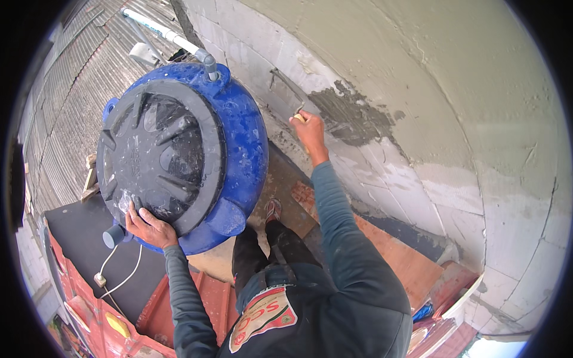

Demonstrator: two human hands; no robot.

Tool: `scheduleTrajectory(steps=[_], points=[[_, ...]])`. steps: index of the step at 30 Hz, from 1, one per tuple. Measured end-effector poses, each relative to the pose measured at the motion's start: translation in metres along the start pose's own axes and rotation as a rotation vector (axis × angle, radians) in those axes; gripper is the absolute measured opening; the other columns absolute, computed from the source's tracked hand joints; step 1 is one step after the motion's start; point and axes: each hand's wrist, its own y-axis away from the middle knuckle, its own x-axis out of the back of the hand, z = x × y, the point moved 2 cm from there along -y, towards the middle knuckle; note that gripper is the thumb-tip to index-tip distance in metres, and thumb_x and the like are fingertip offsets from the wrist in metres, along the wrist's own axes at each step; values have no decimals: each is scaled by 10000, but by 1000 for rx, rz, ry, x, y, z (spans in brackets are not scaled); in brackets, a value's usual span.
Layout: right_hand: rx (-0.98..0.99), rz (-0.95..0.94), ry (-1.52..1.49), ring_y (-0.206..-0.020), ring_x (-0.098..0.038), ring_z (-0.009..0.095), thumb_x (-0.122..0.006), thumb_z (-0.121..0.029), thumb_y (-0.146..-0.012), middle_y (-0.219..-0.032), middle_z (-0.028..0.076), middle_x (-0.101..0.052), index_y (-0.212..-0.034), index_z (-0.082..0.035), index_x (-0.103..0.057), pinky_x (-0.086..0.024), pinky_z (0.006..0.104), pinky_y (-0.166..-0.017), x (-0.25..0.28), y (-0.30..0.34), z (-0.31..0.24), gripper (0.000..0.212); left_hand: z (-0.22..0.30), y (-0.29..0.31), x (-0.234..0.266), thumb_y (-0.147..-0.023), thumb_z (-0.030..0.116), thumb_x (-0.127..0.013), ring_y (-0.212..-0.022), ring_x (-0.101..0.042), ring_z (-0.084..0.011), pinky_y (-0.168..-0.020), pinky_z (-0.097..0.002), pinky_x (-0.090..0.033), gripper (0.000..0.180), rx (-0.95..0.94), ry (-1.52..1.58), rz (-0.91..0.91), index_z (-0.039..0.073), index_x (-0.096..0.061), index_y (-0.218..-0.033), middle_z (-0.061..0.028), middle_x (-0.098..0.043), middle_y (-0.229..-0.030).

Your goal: The person applies wet cement to a block wall using a trowel and a hawk, then scrapes and smooths the surface. They also refill their trowel from a bucket of cement on the ground.

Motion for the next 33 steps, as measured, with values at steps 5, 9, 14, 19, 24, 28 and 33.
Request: scheduleTrajectory(steps=[5, 9, 14, 19, 24, 28, 33], points=[[-35, -18, -14, -746, -693, 216, -772, -246, -811, -840, 202, -731, -1058, 30, -740, -525, 359, -722, 7, -6, 5, 372, -1, 0, 0, -1070, 249, -486, -1290, -477, -382, -1112, -476, -358, 402, 1, -5, -4, 47, -582, -1405, -236, -501, -1371], [91, 49, 98, -758, -713, 291, -769, -256, -813, -840, 221, -726, -1050, 22, -747, -525, 388, -730, 11, 4, -5, 365, 0, 0, 1, -1071, 246, -484, -1293, -476, -380, -1113, -475, -359, 400, 16, -7, -9, 49, -582, -1405, -237, -496, -1375], [126, 119, 86, -753, -693, 369, -754, -262, -823, -843, 248, -713, -1011, 29, -738, -517, 425, -726, 1, 10, -6, 347, 1, 0, 0, -1075, 244, -478, -1292, -477, -380, -1110, -473, -366, 398, 8, 0, -5, 50, -583, -1406, -239, -496, -1375], [1, -12, 68, -730, -678, 374, -744, -267, -832, -818, 254, -701, -973, 40, -727, -508, 433, -708, 6, 8, -16, 338, 0, 0, 1, -1055, 223, -499, -1295, -478, -384, -1107, -477, -362, 399, 3, -9, -3, 26, -584, -1392, -234, -499, -1367], [-29, -12, -12, -649, -631, 281, -743, -259, -838, -719, 202, -656, -953, 42, -718, -488, 412, -664, 10, 4, -6, 323, 2, 0, 1, -1056, 229, -495, -1297, -476, -382, -1105, -477, -363, 401, 0, -6, -9, 25, -584, -1390, -232, -502, -1363], [-126, -26, -69, -629, -589, 213, -744, -250, -844, -702, 168, -638, -978, 23, -730, -482, 387, -656, 14, 9, -17, 304, 0, 1, 1, -1082, 250, -472, -1292, -480, -377, -1114, -473, -358, 397, 2, -15, -5, 47, -581, -1405, -229, -502, -1366], [-59, -46, 34, -695, -646, 248, -757, -255, -835, -763, 170, -696, -1052, 51, -733, -506, 385, -703, 29, 6, -18, 376, 1, 0, 1, -1080, 243, -472, -1292, -479, -374, -1110, -472, -360, 394, -12, -7, 1, 48, -580, -1405, -227, -501, -1360]])
